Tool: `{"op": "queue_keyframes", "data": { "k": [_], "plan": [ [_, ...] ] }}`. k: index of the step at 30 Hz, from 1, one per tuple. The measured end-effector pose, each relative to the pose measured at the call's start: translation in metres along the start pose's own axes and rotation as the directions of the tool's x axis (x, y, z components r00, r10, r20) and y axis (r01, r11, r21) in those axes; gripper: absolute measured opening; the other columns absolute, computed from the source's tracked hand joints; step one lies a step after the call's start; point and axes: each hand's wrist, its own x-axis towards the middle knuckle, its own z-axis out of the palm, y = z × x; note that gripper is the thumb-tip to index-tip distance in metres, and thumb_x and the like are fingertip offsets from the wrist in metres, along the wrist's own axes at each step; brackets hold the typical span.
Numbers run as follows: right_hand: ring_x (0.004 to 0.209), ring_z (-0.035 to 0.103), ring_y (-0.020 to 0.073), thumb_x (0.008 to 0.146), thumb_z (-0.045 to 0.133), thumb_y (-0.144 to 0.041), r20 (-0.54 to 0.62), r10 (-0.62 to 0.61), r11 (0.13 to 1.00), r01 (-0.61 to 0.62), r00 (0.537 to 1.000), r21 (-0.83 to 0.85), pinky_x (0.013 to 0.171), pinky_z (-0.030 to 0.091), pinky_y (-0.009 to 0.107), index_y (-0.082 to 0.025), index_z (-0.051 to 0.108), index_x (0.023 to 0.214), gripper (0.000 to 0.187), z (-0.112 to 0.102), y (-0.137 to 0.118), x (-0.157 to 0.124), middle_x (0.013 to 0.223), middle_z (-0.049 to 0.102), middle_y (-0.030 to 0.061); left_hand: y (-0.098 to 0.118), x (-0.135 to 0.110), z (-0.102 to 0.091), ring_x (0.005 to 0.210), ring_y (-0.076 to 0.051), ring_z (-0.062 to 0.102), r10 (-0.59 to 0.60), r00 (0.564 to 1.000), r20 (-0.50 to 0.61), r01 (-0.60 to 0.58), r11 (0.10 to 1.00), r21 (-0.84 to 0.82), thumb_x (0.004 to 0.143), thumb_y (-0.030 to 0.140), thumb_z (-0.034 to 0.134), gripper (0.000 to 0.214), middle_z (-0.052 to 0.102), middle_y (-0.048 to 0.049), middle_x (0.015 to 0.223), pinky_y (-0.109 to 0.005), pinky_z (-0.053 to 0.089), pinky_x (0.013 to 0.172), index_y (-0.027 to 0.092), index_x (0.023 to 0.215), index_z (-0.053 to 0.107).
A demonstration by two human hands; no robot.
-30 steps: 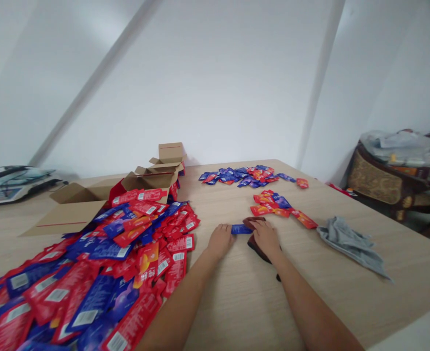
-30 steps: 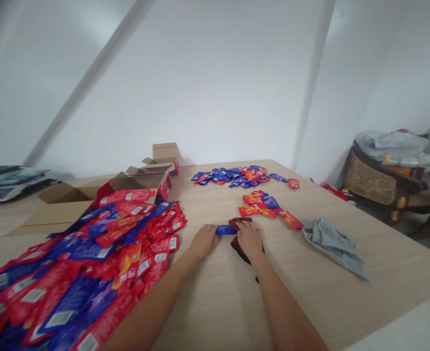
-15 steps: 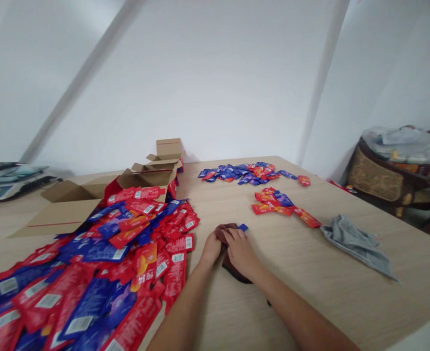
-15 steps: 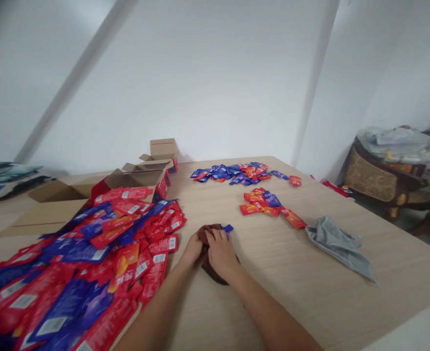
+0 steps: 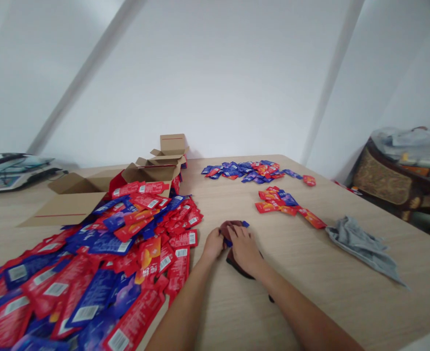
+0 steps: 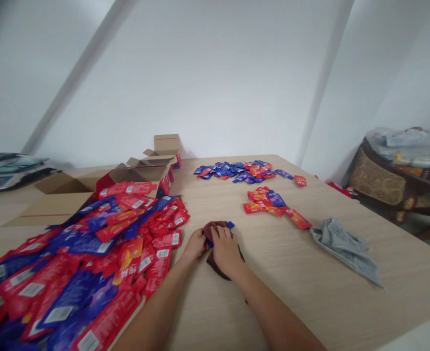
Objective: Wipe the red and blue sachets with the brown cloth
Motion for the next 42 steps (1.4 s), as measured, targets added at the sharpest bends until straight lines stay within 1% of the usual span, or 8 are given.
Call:
{"op": "queue_keyframes", "data": {
  "k": [5,9,13,15,24,28,36,42],
  "plan": [
    [0.114,0.037,0.028,0.081,0.039,-0.016,0.04,0.213,0.974,-0.209,0.976,-0.092,0.088,0.03,0.043,-0.02,0.044,0.129,0.048,0.002,0.031,0.015,0.125,0.047,0.0146,0.002,-0.003,-0.014,0.026,-0.007,0.031,-0.094,0.992,-0.089,0.082,0.988,-0.13,0.08,0.037,0.046,0.022,0.042,0.0074,0.037,-0.017,0.021,0.031,0.018,0.069,0.049],
    [0.114,0.038,0.0266,0.082,0.036,-0.014,0.004,0.19,0.98,-0.189,0.982,-0.068,0.088,0.031,0.04,-0.023,0.044,0.13,0.049,0.002,0.041,0.014,0.127,0.047,0.0121,0.029,-0.004,-0.05,0.027,-0.006,0.032,0.05,0.971,-0.235,-0.119,0.95,-0.289,0.076,0.046,0.051,0.028,0.044,0.0079,0.039,-0.017,0.022,0.03,0.019,0.068,0.046],
    [0.116,0.037,0.025,0.081,0.038,-0.016,-0.008,0.167,0.986,-0.167,0.986,-0.03,0.089,0.031,0.037,-0.024,0.043,0.13,0.05,0.001,0.04,0.009,0.13,0.045,0.009,0.073,-0.001,-0.1,0.034,-0.006,0.039,0.174,0.828,-0.534,-0.435,0.799,-0.415,0.077,0.046,0.052,0.027,0.047,0.0073,0.045,-0.017,0.029,0.034,0.021,0.07,0.044],
    [0.117,0.036,0.024,0.082,0.039,-0.018,-0.014,0.162,0.987,-0.162,0.987,-0.005,0.09,0.031,0.037,-0.026,0.043,0.13,0.05,0.001,0.04,0.008,0.131,0.045,0.0075,0.087,0.003,-0.113,0.037,-0.008,0.044,0.137,0.832,-0.538,-0.435,0.764,-0.477,0.079,0.05,0.046,0.029,0.055,0.0046,0.053,-0.018,0.033,0.036,0.021,0.076,0.046],
    [0.125,0.032,0.0232,0.091,0.026,-0.042,-0.19,0.403,0.915,-0.386,0.896,0.118,0.097,0.029,0.041,-0.025,0.043,0.13,0.045,0.002,0.073,0.034,0.138,0.038,0.0072,0.034,0.004,-0.031,0.034,-0.009,0.046,-0.047,0.997,-0.06,0.021,0.924,-0.382,0.076,0.059,0.041,0.05,0.056,0.0025,0.051,-0.018,0.032,0.035,0.014,0.097,0.048],
    [0.132,0.019,0.0282,0.092,0.021,-0.037,-0.02,0.459,0.887,-0.457,0.888,0.065,0.101,0.018,0.053,-0.012,0.031,0.137,0.053,-0.012,0.11,0.06,0.143,0.029,0.0169,0.01,-0.005,-0.009,0.036,-0.01,0.048,-0.055,0.999,0.0,0.053,0.968,-0.245,0.08,0.054,0.037,0.044,0.055,0.0022,0.053,-0.019,0.033,0.034,0.014,0.094,0.049],
    [0.132,0.025,0.0175,0.092,0.014,-0.045,0.279,0.084,0.959,-0.153,0.957,0.238,0.107,0.018,0.035,-0.014,0.032,0.138,0.058,-0.009,0.062,0.063,0.144,0.031,0.0087,-0.003,-0.003,-0.012,0.062,-0.014,0.057,0.194,0.96,-0.2,-0.176,0.978,0.109,0.081,0.031,0.041,0.021,0.059,-0.0026,0.074,-0.025,0.046,0.052,0.017,0.091,0.053],
    [0.132,0.022,0.0248,0.074,0.044,-0.066,0.32,-0.202,0.934,0.083,0.926,0.348,0.105,0.021,0.044,-0.027,0.03,0.138,0.076,-0.028,0.005,0.015,0.145,0.027,0.0049,-0.003,-0.008,-0.023,0.11,-0.021,0.046,0.462,0.866,-0.191,-0.272,0.756,0.595,0.078,0.018,0.048,0.029,0.054,-0.0095,0.11,-0.038,0.034,0.097,0.016,0.107,0.054]
  ]
}}
